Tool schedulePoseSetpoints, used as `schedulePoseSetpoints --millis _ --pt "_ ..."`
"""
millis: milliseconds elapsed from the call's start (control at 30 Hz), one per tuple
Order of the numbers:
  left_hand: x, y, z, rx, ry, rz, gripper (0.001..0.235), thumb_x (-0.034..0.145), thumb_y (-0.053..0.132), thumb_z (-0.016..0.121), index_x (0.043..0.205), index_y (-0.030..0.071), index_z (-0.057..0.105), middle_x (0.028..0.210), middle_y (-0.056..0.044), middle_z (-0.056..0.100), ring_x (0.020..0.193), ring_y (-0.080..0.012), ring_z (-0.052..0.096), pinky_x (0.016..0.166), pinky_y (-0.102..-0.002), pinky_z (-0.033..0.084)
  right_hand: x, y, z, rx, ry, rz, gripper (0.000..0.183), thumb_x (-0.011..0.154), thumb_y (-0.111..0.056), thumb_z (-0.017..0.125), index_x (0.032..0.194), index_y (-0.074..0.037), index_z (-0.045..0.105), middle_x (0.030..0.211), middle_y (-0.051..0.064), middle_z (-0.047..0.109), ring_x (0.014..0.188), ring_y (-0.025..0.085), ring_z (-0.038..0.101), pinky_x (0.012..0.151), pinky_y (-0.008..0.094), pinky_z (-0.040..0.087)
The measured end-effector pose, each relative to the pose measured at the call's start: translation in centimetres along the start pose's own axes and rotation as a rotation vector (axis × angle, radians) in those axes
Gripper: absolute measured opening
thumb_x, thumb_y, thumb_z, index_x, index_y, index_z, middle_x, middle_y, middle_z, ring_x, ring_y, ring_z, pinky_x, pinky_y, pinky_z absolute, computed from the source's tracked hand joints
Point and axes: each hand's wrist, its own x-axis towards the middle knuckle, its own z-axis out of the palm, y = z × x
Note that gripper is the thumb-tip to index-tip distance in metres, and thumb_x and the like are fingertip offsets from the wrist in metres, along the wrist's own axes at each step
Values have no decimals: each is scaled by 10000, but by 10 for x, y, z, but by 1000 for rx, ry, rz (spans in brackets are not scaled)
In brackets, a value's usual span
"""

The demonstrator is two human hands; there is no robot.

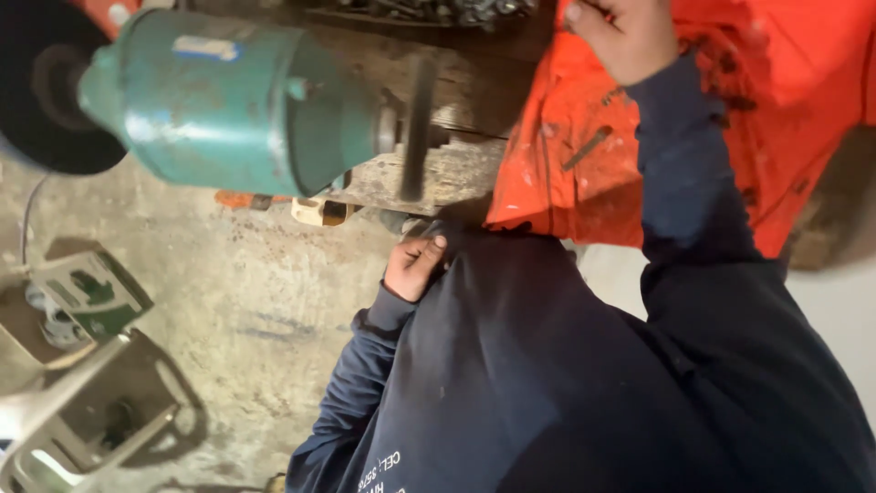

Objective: Cleaning rust and debris from small metal bolts and nuts using a bench grinder's wire brush wheel.

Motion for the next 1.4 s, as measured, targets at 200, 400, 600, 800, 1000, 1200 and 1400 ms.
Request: schedulePoseSetpoints --millis 200,400,600,800,1000,1200,1400 --pt "10 -8 11 23 -91 -38 350 1092 243 575 830 26 658 752 5 642 678 -90 570 653 -249 466 -123 9 -66 -85 92 477 182 1210 -53 632 1049 20 676 874 94 695 794 161 669 724 326 509" --pt "30 25 50 168 -162 -90 181 989 47 602 1168 41 631 880 11 654 784 -60 575 736 -225 496 -196 4 -86 -185 240 555 60 1088 13 687 1129 38 652 1045 118 704 951 214 700 803 365 543" --pt "58 36 103 282 -199 -54 195 1002 69 649 1192 31 663 964 -41 716 890 -105 661 808 -265 541 -181 -5 -76 -325 47 531 206 986 -76 782 1188 -79 743 1073 111 678 885 305 683 726 411 538" --pt "63 54 155 489 -135 -45 217 963 157 703 1152 52 701 926 -113 750 845 -175 738 771 -305 572 -171 33 -62 -399 -57 302 157 948 -125 774 1101 -113 739 1107 58 666 949 287 674 776 414 546" --pt "55 40 154 442 -25 -62 227 977 190 694 1158 52 695 944 -96 753 850 -159 733 779 -295 575 -149 17 -65 -339 -96 199 78 998 -104 807 1013 -96 731 1045 84 645 934 303 666 790 424 537" --pt "60 36 142 113 76 62 296 1079 195 588 1282 -9 661 1064 -45 748 964 -128 677 876 -286 553 -123 -70 -10 336 -228 400 91 969 -6 749 1047 -19 705 971 122 678 788 241 701 705 346 534" --pt "45 37 115 -409 106 41 255 1066 195 615 1189 -23 665 1064 -30 714 960 -140 686 875 -308 592 -108 -123 47 208 -158 191 97 953 -5 774 1035 -14 723 1029 127 730 915 277 739 796 362 590"
